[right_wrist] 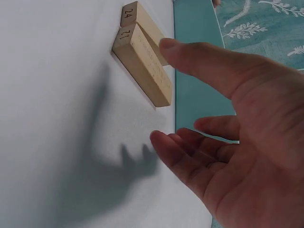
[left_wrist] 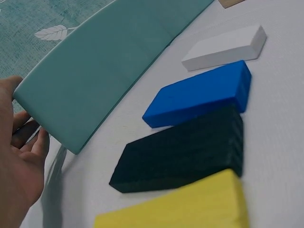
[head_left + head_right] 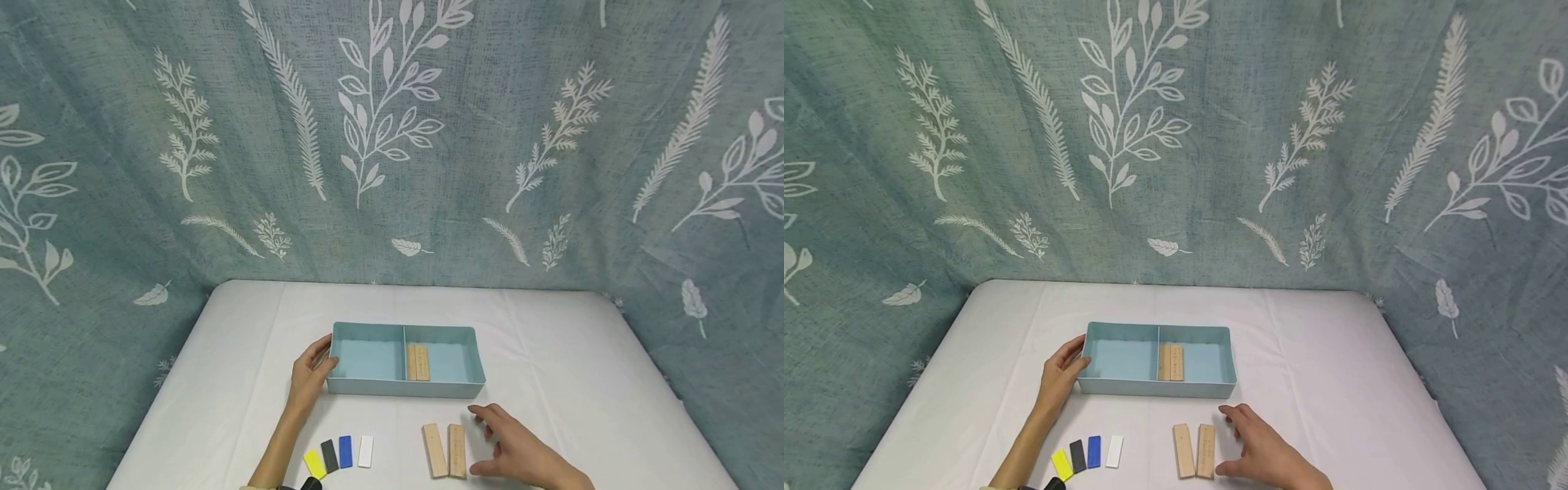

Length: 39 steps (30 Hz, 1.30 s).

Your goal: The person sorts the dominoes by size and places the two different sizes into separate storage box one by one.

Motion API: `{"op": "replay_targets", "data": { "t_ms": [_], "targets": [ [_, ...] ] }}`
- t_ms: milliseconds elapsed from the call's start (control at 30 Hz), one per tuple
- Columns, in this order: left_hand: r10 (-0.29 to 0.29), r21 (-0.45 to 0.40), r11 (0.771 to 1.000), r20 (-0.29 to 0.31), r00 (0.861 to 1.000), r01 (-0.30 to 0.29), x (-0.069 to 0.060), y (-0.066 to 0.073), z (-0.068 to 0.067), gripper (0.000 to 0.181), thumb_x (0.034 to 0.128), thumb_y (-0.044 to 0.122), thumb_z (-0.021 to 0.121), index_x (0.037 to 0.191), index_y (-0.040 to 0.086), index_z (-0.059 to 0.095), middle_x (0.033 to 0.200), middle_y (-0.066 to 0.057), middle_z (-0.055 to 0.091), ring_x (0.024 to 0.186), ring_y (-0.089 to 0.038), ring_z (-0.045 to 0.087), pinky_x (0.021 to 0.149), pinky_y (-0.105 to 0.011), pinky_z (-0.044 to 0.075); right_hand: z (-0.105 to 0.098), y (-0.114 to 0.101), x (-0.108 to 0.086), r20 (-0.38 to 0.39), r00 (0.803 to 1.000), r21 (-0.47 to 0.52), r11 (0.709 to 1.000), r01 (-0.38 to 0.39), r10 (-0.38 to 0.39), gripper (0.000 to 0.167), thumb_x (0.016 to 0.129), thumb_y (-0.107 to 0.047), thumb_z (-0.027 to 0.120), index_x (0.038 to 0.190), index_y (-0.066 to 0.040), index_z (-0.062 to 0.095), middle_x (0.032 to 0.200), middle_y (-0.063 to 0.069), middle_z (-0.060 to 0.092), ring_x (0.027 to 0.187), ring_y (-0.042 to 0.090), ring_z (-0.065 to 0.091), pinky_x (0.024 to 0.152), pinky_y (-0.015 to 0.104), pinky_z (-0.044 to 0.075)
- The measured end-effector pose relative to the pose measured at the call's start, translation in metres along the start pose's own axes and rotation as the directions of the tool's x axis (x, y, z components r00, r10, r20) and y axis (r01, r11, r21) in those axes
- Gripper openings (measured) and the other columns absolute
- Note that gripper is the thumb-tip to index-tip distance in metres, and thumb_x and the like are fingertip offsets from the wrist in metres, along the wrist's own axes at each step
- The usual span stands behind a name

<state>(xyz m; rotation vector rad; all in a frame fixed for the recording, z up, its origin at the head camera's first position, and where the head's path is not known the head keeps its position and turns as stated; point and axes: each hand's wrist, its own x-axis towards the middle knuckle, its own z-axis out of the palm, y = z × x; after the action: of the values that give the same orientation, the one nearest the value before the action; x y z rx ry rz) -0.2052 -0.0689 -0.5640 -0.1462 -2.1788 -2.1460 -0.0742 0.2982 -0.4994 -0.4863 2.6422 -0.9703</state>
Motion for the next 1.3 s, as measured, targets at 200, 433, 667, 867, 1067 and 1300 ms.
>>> {"op": "replay_targets", "data": {
  "t_ms": [200, 433, 667, 867, 1067, 1300],
  "targets": [
    [-0.004, -0.002, 1.0, 0.004, 1.0, 0.004, -0.001, 0.001, 0.0, 0.049, 0.0916, 0.004, 0.063, 0.139, 0.002, 0.053, 0.145, -0.014, 0.051, 0.138, -0.029, 0.043, 0.109, -0.029, 0.039, 0.004, 0.003, 0.001, 0.039, 0.999, 0.009, 0.999, -0.034, 0.034, 0.093, 0.07, -0.039, 0.089, 0.138, 0.006, 0.045, 0.113, 0.006, 0.051, 0.086, 0.012, 0.049, 0.065, 0.023, 0.049],
    [-0.002, -0.005, 1.0, 0.008, 1.0, 0.002, -0.001, 0.003, 0.0, 0.049, 0.0917, 0.005, 0.063, 0.14, 0.001, 0.052, 0.144, -0.014, 0.051, 0.137, -0.029, 0.043, 0.106, -0.021, 0.039, 0.012, 0.002, 0.002, 0.085, 0.993, 0.041, 0.995, -0.086, 0.083, 0.094, 0.069, -0.037, 0.089, 0.14, 0.005, 0.044, 0.115, 0.004, 0.049, 0.09, 0.014, 0.048, 0.075, 0.026, 0.05],
    [-0.004, -0.004, 1.0, 0.01, 1.0, 0.004, -0.001, 0.002, 0.0, 0.049, 0.0919, 0.004, 0.062, 0.14, 0.001, 0.052, 0.145, -0.014, 0.05, 0.138, -0.029, 0.043, 0.106, -0.022, 0.04, 0.016, 0.001, 0.003, 0.092, 0.994, -0.006, 0.999, -0.052, 0.052, 0.094, 0.071, -0.045, 0.086, 0.141, 0.002, 0.045, 0.116, 0.001, 0.048, 0.094, 0.011, 0.049, 0.084, 0.029, 0.051],
    [-0.015, -0.018, 1.0, 0.009, 1.0, 0.015, -0.002, 0.003, 0.0, 0.05, 0.0918, 0.004, 0.062, 0.14, 0.001, 0.052, 0.145, -0.015, 0.05, 0.137, -0.028, 0.043, 0.108, -0.027, 0.039, 0.02, -0.001, 0.003, 0.081, 0.996, -0.033, 0.999, -0.02, 0.022, 0.093, 0.07, -0.046, 0.086, 0.139, 0.001, 0.047, 0.117, -0.001, 0.048, 0.099, 0.01, 0.05, 0.092, 0.035, 0.051],
    [-0.027, -0.012, 1.0, 0.004, 1.0, 0.027, -0.002, 0.003, -0.001, 0.049, 0.0919, 0.005, 0.063, 0.14, 0.003, 0.052, 0.145, -0.012, 0.051, 0.138, -0.027, 0.043, 0.109, -0.029, 0.039, 0.025, 0.0, 0.005, 0.062, 0.998, -0.063, 0.998, -0.025, 0.028, 0.091, 0.069, -0.046, 0.087, 0.137, 0.001, 0.048, 0.116, -0.001, 0.047, 0.1, 0.012, 0.051, 0.091, 0.036, 0.052],
    [-0.02, -0.023, 1.0, 0.017, 1.0, 0.02, -0.001, 0.001, -0.001, 0.05, 0.0923, 0.005, 0.063, 0.141, 0.001, 0.051, 0.146, -0.015, 0.049, 0.138, -0.028, 0.042, 0.108, -0.024, 0.039, 0.027, -0.001, 0.005, 0.035, 0.999, -0.061, 0.998, -0.033, 0.035, 0.085, 0.068, -0.038, 0.089, 0.134, -0.001, 0.05, 0.115, -0.001, 0.047, 0.099, 0.014, 0.052, 0.09, 0.035, 0.053]
  ]
}}
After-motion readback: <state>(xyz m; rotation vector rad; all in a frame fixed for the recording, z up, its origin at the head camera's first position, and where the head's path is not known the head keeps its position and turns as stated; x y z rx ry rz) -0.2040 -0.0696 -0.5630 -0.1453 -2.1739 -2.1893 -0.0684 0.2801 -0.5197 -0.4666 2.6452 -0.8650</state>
